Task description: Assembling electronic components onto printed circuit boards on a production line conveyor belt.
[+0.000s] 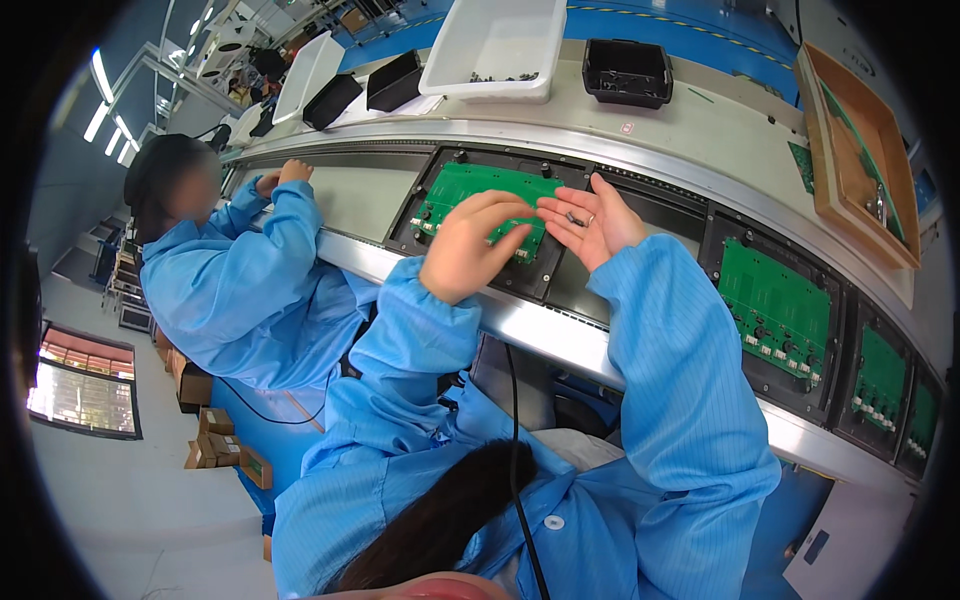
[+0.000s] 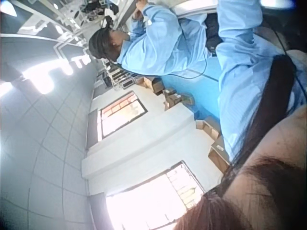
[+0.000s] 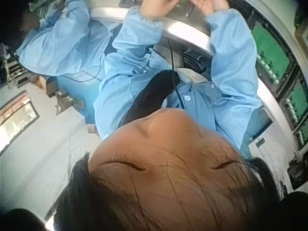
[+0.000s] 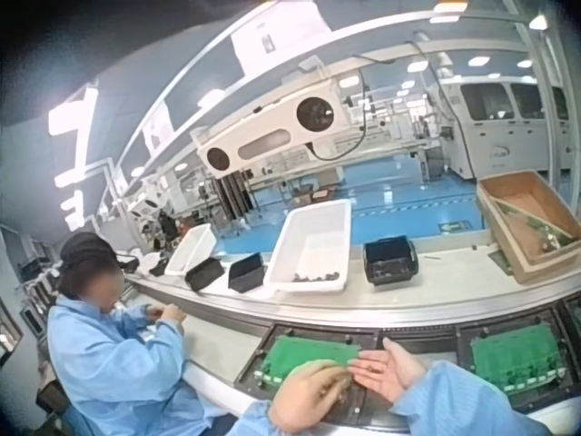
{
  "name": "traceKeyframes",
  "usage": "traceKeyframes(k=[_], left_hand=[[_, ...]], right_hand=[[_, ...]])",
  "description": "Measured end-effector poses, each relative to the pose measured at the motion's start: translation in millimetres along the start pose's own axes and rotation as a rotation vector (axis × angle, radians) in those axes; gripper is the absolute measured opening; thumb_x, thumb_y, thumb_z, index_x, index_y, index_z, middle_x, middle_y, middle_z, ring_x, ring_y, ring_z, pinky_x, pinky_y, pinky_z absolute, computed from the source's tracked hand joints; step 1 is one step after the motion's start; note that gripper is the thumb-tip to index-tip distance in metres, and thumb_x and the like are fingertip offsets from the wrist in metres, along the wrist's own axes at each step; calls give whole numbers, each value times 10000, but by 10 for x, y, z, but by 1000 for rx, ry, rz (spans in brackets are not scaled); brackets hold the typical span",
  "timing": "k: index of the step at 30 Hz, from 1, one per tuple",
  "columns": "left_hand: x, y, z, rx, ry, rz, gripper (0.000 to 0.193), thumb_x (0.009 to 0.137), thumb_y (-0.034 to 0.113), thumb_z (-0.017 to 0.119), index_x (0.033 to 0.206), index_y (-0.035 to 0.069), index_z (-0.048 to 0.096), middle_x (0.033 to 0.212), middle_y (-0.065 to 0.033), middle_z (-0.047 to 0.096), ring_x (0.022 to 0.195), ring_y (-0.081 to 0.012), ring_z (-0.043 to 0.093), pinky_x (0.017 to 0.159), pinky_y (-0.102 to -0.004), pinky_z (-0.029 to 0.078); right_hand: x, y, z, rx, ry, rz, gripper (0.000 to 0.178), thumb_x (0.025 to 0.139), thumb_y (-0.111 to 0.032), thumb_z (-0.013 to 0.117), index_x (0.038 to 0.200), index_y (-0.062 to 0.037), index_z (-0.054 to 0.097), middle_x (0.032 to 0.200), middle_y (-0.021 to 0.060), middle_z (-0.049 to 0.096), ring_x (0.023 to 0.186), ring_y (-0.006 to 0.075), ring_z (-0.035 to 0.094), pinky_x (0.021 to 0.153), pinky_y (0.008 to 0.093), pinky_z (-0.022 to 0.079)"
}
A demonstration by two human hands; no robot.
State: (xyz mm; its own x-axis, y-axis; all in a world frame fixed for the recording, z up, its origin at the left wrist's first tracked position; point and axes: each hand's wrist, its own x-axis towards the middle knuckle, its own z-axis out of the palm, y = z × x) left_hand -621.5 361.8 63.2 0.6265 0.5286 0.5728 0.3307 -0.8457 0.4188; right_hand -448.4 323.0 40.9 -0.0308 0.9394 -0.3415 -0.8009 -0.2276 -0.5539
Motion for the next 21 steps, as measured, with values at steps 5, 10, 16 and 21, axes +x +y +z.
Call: traceKeyframes(k=[5,10,16,21], left_hand=[[142,50,248,129,57,8,137,668,66,639,804,48,637,804,-62,568,687,-231,520,633,-294,430],[129,45,305,89,78,-3,127,669,64,625,795,50,633,779,-59,552,684,-241,513,650,-297,427],[107,83,148,-3,89,-92,131,678,36,612,809,36,611,763,-68,574,649,-232,534,599,-290,434],[91,-32,17,-87,93,-118,122,690,8,604,810,29,606,752,-78,589,616,-216,544,563,-281,436]], right_hand=[[51,28,-86,16,-135,16,584,887,-407,386,1139,120,381,1048,226,487,932,258,517,882,352,416],[201,74,-264,90,-318,71,628,879,-441,392,1149,126,375,1066,221,490,925,246,516,859,340,419],[117,84,-91,53,-224,56,589,891,-403,375,1150,126,381,1075,220,508,995,267,513,903,337,404],[34,-35,-30,64,-72,17,555,896,-372,375,1152,120,388,1128,235,488,1055,281,493,940,337,383]])
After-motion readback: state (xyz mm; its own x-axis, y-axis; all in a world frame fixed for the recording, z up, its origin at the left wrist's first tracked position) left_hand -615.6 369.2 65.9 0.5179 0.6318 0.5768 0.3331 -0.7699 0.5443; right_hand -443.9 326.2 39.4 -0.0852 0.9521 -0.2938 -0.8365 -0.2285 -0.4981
